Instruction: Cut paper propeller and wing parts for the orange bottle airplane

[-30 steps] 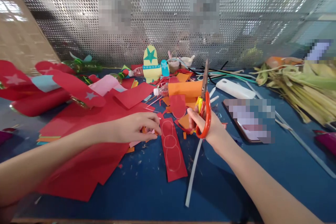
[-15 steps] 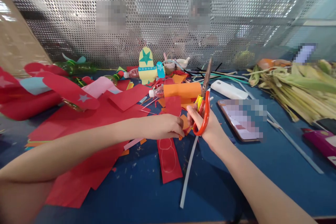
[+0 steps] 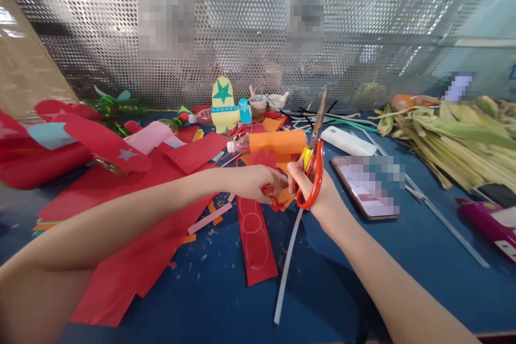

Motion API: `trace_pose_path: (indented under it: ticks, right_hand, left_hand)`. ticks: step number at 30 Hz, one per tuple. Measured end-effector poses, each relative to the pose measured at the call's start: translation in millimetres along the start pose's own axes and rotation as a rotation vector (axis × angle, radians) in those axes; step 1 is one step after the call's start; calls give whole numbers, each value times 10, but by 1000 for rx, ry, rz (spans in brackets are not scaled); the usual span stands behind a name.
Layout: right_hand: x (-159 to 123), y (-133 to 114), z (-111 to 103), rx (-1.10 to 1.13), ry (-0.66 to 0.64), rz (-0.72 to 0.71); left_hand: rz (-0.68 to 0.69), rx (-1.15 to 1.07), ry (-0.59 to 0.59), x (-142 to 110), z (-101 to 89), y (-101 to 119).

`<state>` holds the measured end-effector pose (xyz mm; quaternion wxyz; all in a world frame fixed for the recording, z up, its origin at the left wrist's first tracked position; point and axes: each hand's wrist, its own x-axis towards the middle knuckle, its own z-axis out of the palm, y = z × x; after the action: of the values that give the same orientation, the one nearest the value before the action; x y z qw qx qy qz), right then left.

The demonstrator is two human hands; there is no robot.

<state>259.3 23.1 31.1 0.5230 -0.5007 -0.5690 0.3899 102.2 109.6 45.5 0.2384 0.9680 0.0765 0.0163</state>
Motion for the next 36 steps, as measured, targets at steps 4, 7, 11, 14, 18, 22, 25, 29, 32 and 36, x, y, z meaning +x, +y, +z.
trace_pose_path:
  ticks: [4,7,11,14,18,22,25,29,32,36]
  right_hand:
    - [3,6,16,5,2,-5]
    - [3,8,22,21,6,5]
    - [-3,-17,21,29,11,23]
    - [-7,-27,22,34,8,40]
    - [0,-10,19,62,10,55]
    - [24,32,6,82,23,35]
    - [42,70,13,94,29,31]
    - [41,83,35,92,33,51]
    - [33,70,35,96,30,73]
    - [21,46,32,119,47,108]
  left_hand:
    - [20,20,-23,58,13,4]
    - [25,29,-17,51,29,51]
    - [23,22,23,-36,97,122]
    - [-8,3,104,-88,95,79]
    - [-182,31,381,-59,-194,-162]
    - [-414,119,680,38,-653,-440]
    - [-527,173,744,144,-841,-606]
    - [-638,210,672,312,-837,-807]
    - [-677,208,579,378,-790,-912]
    - [-694,199,495,315,-812,-913]
